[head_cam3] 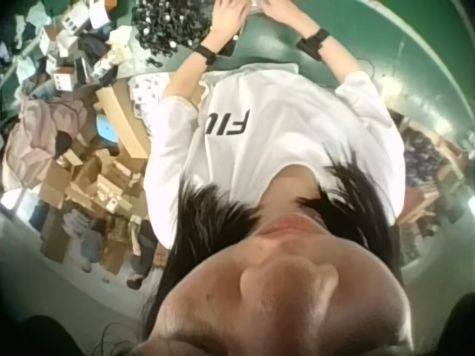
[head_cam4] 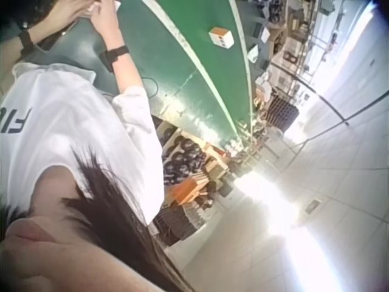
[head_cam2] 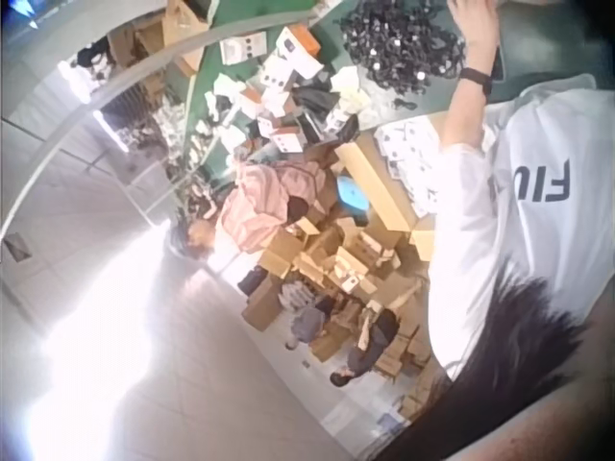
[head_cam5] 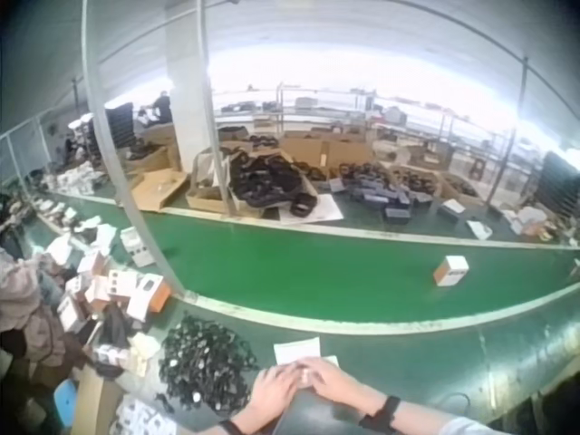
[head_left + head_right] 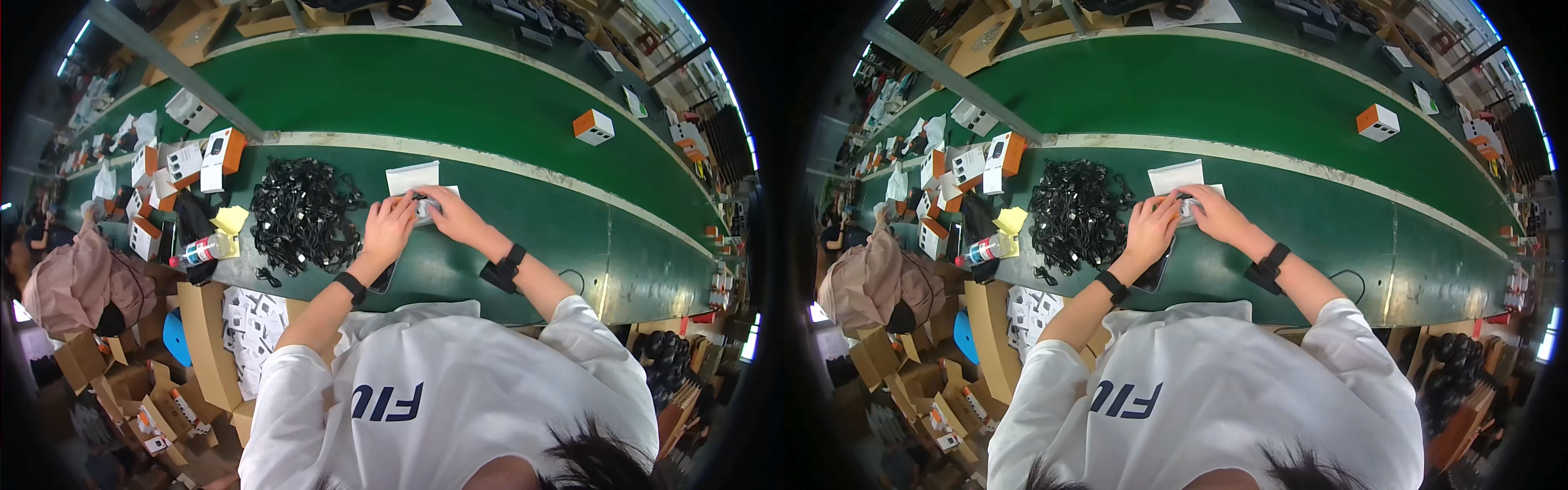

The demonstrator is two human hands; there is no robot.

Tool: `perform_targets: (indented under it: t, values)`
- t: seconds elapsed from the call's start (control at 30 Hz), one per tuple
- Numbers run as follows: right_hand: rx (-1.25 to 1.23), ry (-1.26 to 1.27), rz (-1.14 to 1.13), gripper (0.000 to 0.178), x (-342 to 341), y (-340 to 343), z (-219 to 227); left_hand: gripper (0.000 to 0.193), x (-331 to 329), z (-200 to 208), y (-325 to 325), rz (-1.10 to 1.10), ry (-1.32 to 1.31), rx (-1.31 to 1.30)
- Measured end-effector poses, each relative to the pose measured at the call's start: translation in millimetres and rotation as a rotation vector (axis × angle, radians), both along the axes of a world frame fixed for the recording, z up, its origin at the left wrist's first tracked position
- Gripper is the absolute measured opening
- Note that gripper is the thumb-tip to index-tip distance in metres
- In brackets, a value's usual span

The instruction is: Packing small black components and cords into cardboard product boxes on an assembly line.

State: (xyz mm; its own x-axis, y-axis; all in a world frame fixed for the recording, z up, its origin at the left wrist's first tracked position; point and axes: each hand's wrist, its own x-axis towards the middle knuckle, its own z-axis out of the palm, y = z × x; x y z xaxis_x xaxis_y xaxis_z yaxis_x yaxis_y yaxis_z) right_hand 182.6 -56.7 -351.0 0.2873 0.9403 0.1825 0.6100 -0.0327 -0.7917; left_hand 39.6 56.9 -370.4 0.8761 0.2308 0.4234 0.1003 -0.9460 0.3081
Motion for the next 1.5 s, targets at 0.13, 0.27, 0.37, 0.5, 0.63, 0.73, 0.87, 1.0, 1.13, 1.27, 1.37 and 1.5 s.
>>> perform_targets:
  t: [0.13, 0.27, 0.37, 0.5, 0.63, 0.73, 0.87, 1.0, 1.13, 1.27, 1.37, 1.5]
  values:
    - [0.104, -0.357, -0.224, 0.036, -4.1, -11.6, 11.2, 0.032, -4.1, 0.0, -3.7, 0.033, 0.069, 0.065]
    - [0.136, 0.134, -0.464, 0.034, -15.4, -20.1, -15.4, 0.031, -2.4, -4.5, -2.3, -0.006, 0.074, 0.004]
    - [0.108, 0.010, -0.353, 0.033, -22.9, -19.9, -18.2, 0.028, -2.2, -8.3, -1.6, -0.038, -0.009, -0.041]
    - [0.044, -0.086, -0.309, 0.033, -23.7, -19.8, -22.4, 0.022, -1.3, -10.6, -0.6, -0.047, -0.046, -0.028]
    - [0.060, -0.096, -0.309, 0.032, -18.7, -21.0, -34.3, 0.020, -5.5, -12.9, 1.7, -0.083, -0.073, -0.126]
    - [0.114, 0.107, -0.369, 0.042, -20.4, -17.4, -39.0, 0.033, -2.8, -2.1, 8.4, 0.073, -0.009, -0.795]
    - [0.120, 0.484, -0.432, 0.055, -17.4, -14.3, -31.1, 0.054, 8.1, 6.2, 7.9, 0.362, -0.383, -0.602]
    - [0.064, 0.362, -0.327, 0.052, -5.2, -16.8, -23.1, 0.048, -3.8, -15.3, 17.7, -0.024, -0.188, -0.812]
    - [0.034, 0.251, -0.216, 0.044, 0.0, -25.4, -23.0, 0.046, -9.0, -7.2, 15.2, -0.162, -0.073, -0.479]
    - [0.009, 0.177, -0.101, 0.040, 4.2, -25.8, -6.4, 0.051, -9.9, -10.0, 19.4, -0.194, -0.032, -0.503]
    - [-0.048, 0.201, -0.021, 0.038, 17.8, -26.1, -12.0, 0.049, -8.2, -9.9, 19.5, -0.218, 0.000, -0.489]
    - [-0.006, 0.095, 0.010, 0.036, 22.0, -26.0, -24.8, 0.043, -5.8, -13.0, 16.6, -0.190, 0.030, -0.309]
